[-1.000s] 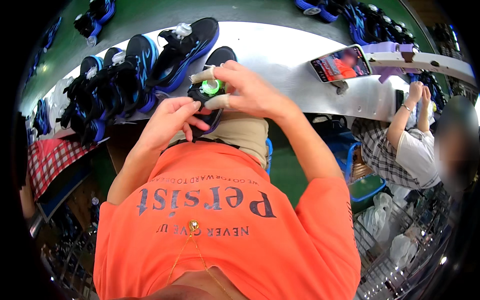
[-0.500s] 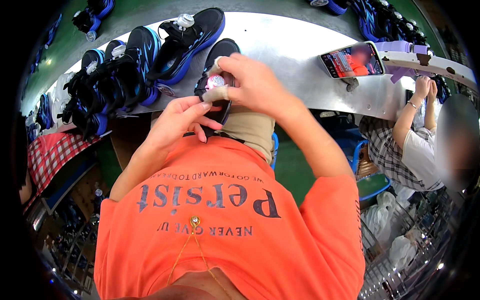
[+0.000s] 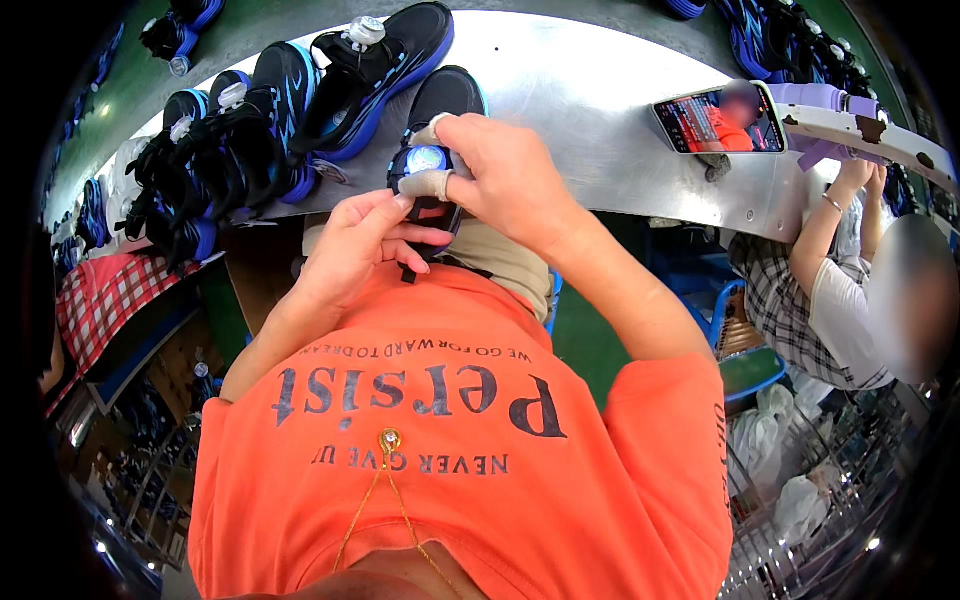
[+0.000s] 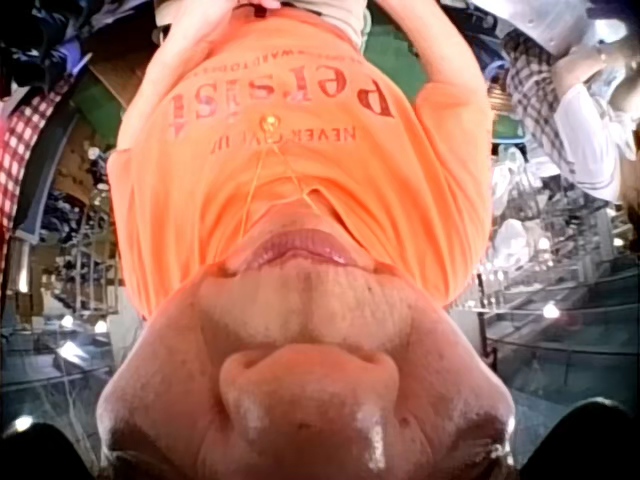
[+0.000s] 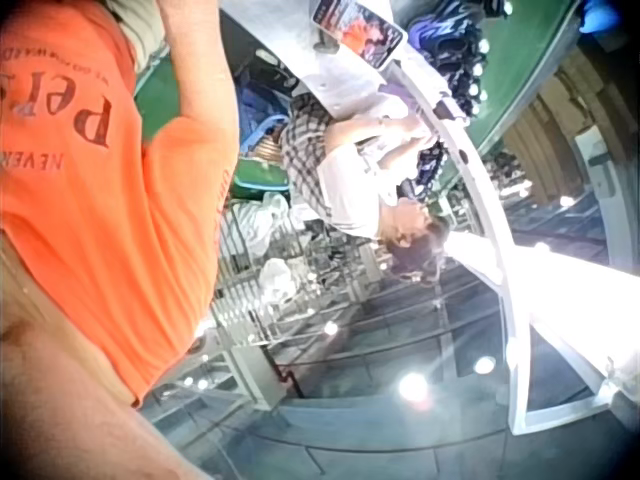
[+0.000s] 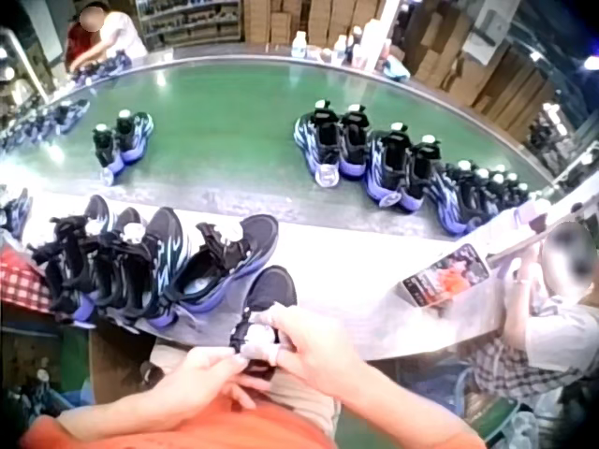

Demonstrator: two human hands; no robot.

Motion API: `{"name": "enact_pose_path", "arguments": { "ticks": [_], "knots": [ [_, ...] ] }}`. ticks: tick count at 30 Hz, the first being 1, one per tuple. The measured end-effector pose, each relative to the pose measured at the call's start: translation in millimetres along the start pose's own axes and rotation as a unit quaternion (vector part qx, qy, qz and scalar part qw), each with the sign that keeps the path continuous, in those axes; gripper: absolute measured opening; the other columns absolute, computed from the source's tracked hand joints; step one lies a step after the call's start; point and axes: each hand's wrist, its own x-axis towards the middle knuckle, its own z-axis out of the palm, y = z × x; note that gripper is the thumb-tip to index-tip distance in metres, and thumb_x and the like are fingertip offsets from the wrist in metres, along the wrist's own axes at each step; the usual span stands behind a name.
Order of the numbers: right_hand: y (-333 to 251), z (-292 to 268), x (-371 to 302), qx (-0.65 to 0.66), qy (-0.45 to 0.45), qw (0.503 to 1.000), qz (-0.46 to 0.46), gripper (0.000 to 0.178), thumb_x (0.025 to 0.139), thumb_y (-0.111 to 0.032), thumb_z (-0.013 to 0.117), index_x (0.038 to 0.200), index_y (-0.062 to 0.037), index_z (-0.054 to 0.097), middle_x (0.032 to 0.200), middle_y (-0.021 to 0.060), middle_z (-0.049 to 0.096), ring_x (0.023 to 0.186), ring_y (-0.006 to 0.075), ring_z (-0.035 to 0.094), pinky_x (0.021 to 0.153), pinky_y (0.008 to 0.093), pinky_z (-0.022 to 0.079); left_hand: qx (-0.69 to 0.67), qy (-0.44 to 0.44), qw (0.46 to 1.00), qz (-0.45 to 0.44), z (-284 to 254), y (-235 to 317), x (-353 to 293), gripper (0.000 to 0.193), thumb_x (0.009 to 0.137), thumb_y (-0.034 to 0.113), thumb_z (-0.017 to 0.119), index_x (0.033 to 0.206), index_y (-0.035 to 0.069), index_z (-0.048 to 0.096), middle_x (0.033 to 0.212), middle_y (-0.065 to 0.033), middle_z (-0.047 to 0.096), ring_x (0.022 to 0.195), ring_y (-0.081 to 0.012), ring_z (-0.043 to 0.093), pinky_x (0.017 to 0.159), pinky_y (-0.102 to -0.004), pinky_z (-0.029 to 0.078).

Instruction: The person applies a small adhesive component to the tongue of several black and blue athletic shoes using their fingers, then places each completed shoe onto a conveyor belt.

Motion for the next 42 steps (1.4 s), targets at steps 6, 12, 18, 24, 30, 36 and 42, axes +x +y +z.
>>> {"name": "enact_pose_path", "arguments": {
  "ticks": [6,12,18,24,30,36,42],
  "knots": [
    [7,-12,7,0.073,-0.071,0.994,-0.027,0.024,0.079,-0.019,0.068,0.101,-0.0112,0.064,0.078,0.0071,0.051,0.068,0.0246,0.052,0.062,0.0341,0.044,-0.072,-0.013,0.997,-0.024,-5,-1,1,0.035,0.098,0.022,0.042,0.115,-0.007,0.053,0.111,-0.0171,0.061,0.099,-0.0305,0.065,0.068,-0.0323,0.055],
    [-3,13,-11,-0.001,0.046,0.999,0.025,0.026,0.078,-0.021,0.070,0.101,-0.0110,0.064,0.075,0.0089,0.053,0.069,0.0245,0.054,0.061,0.0347,0.045,-0.076,-0.011,0.997,-0.011,1,-3,1,0.040,0.098,0.024,0.040,0.119,-0.008,0.050,0.113,-0.0186,0.060,0.103,-0.0324,0.063,0.072,-0.0343,0.055],
    [8,-12,5,0.057,-0.076,0.995,-0.015,0.026,0.079,-0.016,0.068,0.104,-0.0120,0.064,0.078,0.0089,0.054,0.071,0.0252,0.054,0.062,0.0345,0.045,-0.057,-0.020,0.998,-0.022,2,0,0,0.041,0.099,0.025,0.039,0.121,-0.008,0.049,0.115,-0.0185,0.059,0.104,-0.0313,0.062,0.074,-0.0342,0.055],
    [-10,14,-11,0.046,0.059,0.996,0.040,0.025,0.078,-0.014,0.068,0.103,-0.0114,0.065,0.077,0.0104,0.055,0.067,0.0254,0.055,0.060,0.0351,0.046,-0.063,-0.018,0.998,-0.005,3,-3,1,0.040,0.099,0.024,0.040,0.121,-0.008,0.049,0.114,-0.0175,0.059,0.103,-0.0305,0.062,0.074,-0.0340,0.055],
    [3,-7,-3,0.078,-0.040,0.994,0.063,0.035,0.078,-0.013,0.070,0.113,-0.0103,0.065,0.080,0.0025,0.052,0.063,0.0143,0.048,0.059,0.0258,0.043,-0.073,-0.038,0.997,-0.014,1,-1,0,0.037,0.098,0.023,0.044,0.118,-0.007,0.052,0.111,-0.0158,0.060,0.102,-0.0285,0.063,0.073,-0.0330,0.055],
    [1,-15,6,0.066,-0.073,0.995,-0.027,0.033,0.080,-0.011,0.066,0.113,-0.0128,0.063,0.081,0.0081,0.055,0.073,0.0234,0.054,0.067,0.0327,0.046,-0.030,-0.012,0.999,0.001,7,-2,2,0.035,0.098,0.022,0.045,0.116,-0.006,0.053,0.111,-0.0145,0.060,0.100,-0.0259,0.064,0.071,-0.0307,0.056],
    [4,-11,2,0.132,-0.082,0.987,0.036,0.029,0.078,-0.020,0.069,0.107,-0.0137,0.065,0.081,0.0101,0.055,0.075,0.0255,0.056,0.065,0.0348,0.046,-0.014,-0.009,1.000,-0.005,9,-1,1,0.033,0.099,0.021,0.043,0.114,-0.006,0.054,0.113,-0.0148,0.060,0.099,-0.0262,0.065,0.072,-0.0305,0.057]
  ]
}}
